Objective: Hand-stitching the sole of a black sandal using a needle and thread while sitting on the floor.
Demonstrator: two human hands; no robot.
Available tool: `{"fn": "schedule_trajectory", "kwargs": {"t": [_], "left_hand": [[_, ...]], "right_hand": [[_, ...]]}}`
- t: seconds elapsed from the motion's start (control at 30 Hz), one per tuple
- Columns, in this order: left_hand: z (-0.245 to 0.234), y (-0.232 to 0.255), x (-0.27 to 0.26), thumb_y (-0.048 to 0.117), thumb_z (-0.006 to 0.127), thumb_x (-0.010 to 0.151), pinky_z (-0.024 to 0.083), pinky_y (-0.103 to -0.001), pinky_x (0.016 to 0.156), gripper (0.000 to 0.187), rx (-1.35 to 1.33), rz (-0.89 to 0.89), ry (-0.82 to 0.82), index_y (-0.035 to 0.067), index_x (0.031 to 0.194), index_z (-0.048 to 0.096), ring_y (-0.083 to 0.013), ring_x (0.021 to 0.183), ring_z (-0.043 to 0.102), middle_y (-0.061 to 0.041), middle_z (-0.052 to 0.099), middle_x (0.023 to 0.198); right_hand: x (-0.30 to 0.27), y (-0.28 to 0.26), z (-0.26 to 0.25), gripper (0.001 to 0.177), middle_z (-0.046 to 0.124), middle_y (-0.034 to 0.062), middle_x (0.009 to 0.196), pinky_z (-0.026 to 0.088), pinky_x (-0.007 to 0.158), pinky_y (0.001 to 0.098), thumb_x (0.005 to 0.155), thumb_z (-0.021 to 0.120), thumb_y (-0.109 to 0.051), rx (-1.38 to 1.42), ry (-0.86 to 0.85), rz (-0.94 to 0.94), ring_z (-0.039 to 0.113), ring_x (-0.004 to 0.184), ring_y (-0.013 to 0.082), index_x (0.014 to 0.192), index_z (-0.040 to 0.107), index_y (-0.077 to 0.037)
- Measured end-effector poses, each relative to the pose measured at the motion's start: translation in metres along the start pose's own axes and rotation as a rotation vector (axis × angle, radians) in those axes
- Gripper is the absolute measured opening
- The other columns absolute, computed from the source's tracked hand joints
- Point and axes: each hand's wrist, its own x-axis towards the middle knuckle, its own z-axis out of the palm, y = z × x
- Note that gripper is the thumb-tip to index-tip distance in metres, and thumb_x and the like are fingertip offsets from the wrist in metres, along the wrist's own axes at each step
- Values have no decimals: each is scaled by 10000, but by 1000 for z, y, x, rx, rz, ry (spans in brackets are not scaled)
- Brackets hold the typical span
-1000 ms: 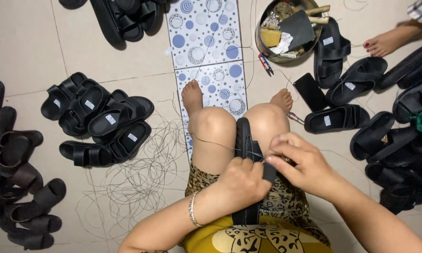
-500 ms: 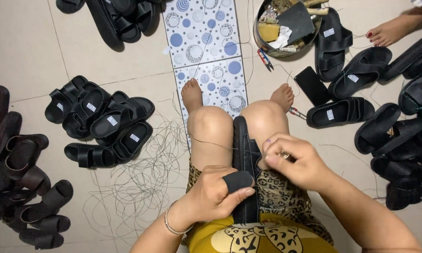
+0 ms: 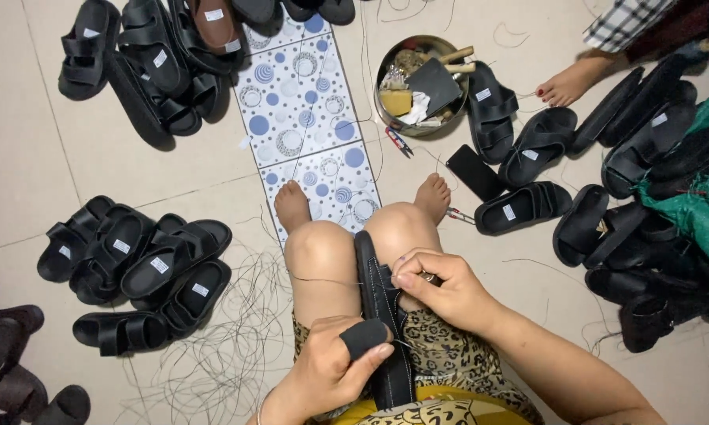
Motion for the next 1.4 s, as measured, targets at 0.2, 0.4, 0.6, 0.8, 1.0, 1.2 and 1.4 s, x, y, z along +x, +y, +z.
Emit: {"fn": "schedule_trajectory", "kwargs": {"t": [0.2,0.4,0.6,0.8,1.0,1.2,1.4], "left_hand": [[1,-5,-2,41,668,869,534,-292,592,45,10,8,12,39,828,649,-193,523,594,-51,685,692],[-1,-11,-9,-9,655,858,509,-264,570,40,-104,-46,83,21,837,670,-158,553,574,-36,666,696],[13,-35,-9,10,633,925,496,-232,611,111,-264,-115,424,-30,1013,686,-115,683,567,-83,637,945],[9,-81,-50,354,680,894,536,-278,499,335,187,-788,179,50,775,756,-163,537,681,-58,732,628],[1,-76,-67,314,626,936,565,-310,602,260,125,-686,-185,104,915,779,-175,591,689,-21,792,724],[-18,-32,-11,169,507,1038,409,-197,419,362,-530,-597,-8,-27,1284,685,-69,407,466,27,539,501],[-36,-39,37,-122,660,844,566,-317,570,379,568,271,462,-29,1208,612,-149,593,651,-64,723,747]], "right_hand": [[5,6,-1,111,668,181,1089,483,553,275,968,638,-6,221,-49,27,479,572,118,938,685,90],[6,-2,20,256,740,47,807,530,653,204,941,616,0,-147,-114,192,636,709,84,1132,787,5],[20,-1,19,100,644,35,803,518,552,264,792,674,-11,-866,38,-461,607,625,161,868,680,-77],[33,-16,-154,33,674,147,887,511,736,394,974,703,13,-1174,839,-543,621,782,271,949,722,4],[-10,-37,-64,267,675,169,1156,479,912,397,931,657,79,-1230,710,-403,610,1013,312,1188,716,38],[-14,-31,2,571,736,119,1192,606,800,277,874,695,-142,-773,-103,-143,745,955,193,1409,545,-9],[-25,-70,5,37,763,-43,704,569,569,301,819,731,-184,-950,-265,53,697,558,159,796,738,-155]]}}
